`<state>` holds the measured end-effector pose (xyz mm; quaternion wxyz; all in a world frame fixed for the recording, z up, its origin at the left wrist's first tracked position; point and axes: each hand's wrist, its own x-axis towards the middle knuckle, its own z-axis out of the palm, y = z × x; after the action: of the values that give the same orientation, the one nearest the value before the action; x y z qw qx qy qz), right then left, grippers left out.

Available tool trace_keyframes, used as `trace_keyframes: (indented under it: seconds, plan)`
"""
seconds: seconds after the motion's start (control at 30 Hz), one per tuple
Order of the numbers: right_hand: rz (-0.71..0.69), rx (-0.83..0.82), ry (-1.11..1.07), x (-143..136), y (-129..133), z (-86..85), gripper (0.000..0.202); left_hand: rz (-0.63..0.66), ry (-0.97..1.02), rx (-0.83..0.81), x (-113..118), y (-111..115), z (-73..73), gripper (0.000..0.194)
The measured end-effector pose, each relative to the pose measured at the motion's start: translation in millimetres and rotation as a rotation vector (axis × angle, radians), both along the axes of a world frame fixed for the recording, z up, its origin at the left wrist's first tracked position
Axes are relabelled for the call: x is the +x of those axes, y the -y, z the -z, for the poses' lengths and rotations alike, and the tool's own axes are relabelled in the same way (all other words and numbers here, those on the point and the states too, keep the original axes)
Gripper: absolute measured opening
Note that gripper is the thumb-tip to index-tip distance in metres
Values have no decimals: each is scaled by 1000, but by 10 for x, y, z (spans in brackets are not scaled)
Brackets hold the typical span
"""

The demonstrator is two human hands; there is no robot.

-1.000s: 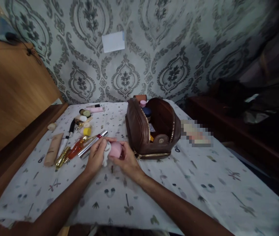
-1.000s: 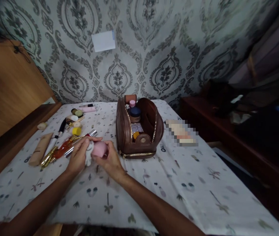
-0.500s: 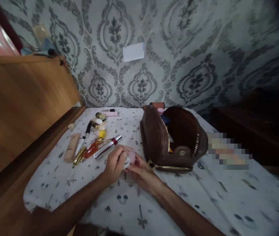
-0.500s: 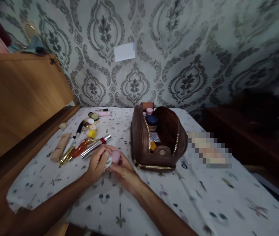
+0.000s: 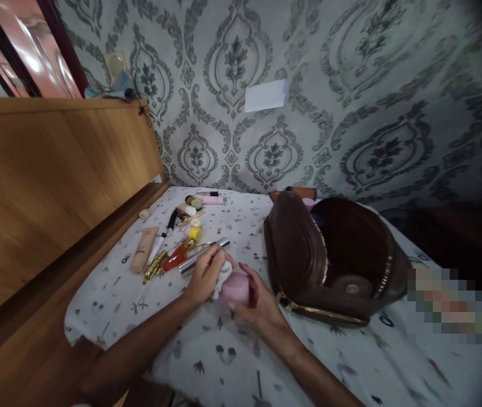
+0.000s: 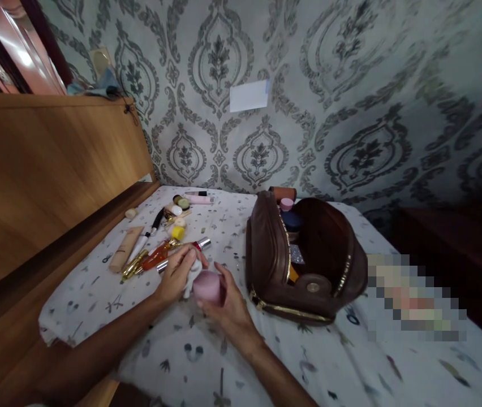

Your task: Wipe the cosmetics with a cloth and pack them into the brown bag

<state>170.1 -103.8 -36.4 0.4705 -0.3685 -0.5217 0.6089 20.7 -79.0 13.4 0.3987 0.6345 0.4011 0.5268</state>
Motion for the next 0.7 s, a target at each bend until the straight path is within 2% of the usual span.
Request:
trace_keyframes:
  seconds: [0.1,0.2,0.27,0.4,0.57,0.7]
  plan:
    - [102,154,184,21,-22,113,94,172,-222,107,14,12,12,34]
    - [125,205,253,40,-27,175,95,210,-304,126,30,7,43,32]
    - [115,213,236,37,-20,174,95,163,-206,17,30,-9,66,32]
    - [125,238,125,-1,10,113,90,3,146,-213,34,-36,118,32]
    - [102,293,24,-31,33,4,73,-67,294,-317,114,-54,224,32]
    - [152,328,-8,-43,54,-69,62,-183,426,-415,170,-53,311,31]
